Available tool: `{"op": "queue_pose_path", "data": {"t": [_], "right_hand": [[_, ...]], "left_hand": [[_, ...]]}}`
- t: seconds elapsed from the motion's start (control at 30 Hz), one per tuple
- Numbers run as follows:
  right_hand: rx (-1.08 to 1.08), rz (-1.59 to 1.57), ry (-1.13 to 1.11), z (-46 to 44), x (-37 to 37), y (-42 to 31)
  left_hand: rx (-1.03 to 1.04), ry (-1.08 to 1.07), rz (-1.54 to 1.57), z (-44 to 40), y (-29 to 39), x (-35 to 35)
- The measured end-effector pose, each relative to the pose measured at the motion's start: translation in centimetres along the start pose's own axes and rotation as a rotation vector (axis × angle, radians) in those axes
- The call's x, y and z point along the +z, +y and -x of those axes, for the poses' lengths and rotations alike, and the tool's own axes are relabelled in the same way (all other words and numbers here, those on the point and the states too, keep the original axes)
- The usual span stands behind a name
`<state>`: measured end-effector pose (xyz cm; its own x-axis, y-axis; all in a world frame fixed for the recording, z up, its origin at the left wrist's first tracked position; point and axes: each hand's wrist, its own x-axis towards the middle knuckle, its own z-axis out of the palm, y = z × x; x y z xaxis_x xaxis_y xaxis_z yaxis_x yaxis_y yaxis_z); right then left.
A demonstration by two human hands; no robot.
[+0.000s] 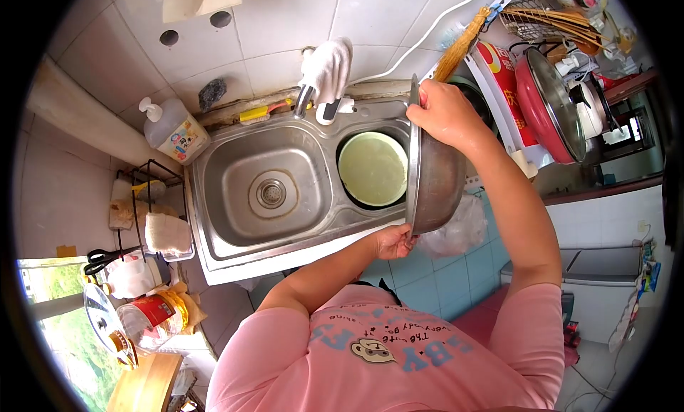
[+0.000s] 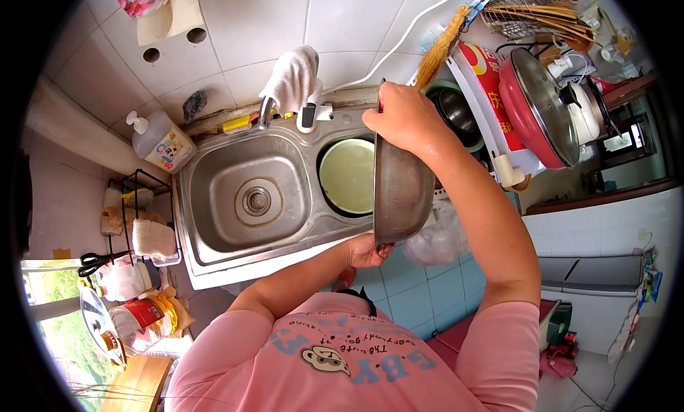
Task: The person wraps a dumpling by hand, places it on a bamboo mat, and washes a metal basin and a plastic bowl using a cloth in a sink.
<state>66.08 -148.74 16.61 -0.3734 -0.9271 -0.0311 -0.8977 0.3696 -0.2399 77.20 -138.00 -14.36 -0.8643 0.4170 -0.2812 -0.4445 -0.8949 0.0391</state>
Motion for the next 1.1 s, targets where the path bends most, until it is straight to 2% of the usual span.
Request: {"op": "queue_pose_path", "data": {"t": [0.3,0.4,0.5,0.53,0.6,0.63,0.7,0.77,0.8,0.87,0.93,1.1], "right_hand": [[0.026,0.004,0.023,0.3,0.6,-0.4],[-0.004,-0.061,0.054,1.6,0.2,0.5],[0.053,-0.196,0.177,4.8,0.7,2.7],[0.042,-0.237,0.200,5.9,1.6,4.0],[0.228,-0.624,0.116,8.5,4.3,5.8],[0.239,-0.756,0.091,9.6,6.0,5.9],[0.248,-0.958,0.068,11.2,10.1,6.0],[0.284,-1.079,0.060,12.0,15.4,5.2],[0.323,-1.131,0.048,12.3,17.8,4.6],[0.338,-1.122,-0.025,12.9,21.3,3.6],[0.343,-1.107,-0.123,13.8,23.7,3.0],[0.374,-1.167,-0.201,16.0,25.9,1.7]], "left_hand": [[-0.009,-0.015,0.001,1.0,-0.6,-0.6],[0.100,-0.023,-0.009,2.7,-1.1,-2.1],[0.106,0.357,-0.099,8.5,-0.2,-2.7],[0.148,0.415,-0.087,10.8,-0.2,-3.5],[0.238,0.521,-0.047,16.3,-0.8,-4.2],[0.287,0.542,-0.035,19.2,-0.9,-4.0],[0.524,0.623,0.077,23.6,-2.1,-5.0],[0.684,0.738,0.054,27.4,-2.5,-5.4],[0.755,0.786,0.025,28.8,-3.2,-6.5],[0.787,1.033,-0.068,31.0,-4.3,-9.5],[0.815,1.256,-0.078,32.6,-3.9,-9.6],[1.059,1.284,-0.070,34.0,-2.8,-14.3]]}}
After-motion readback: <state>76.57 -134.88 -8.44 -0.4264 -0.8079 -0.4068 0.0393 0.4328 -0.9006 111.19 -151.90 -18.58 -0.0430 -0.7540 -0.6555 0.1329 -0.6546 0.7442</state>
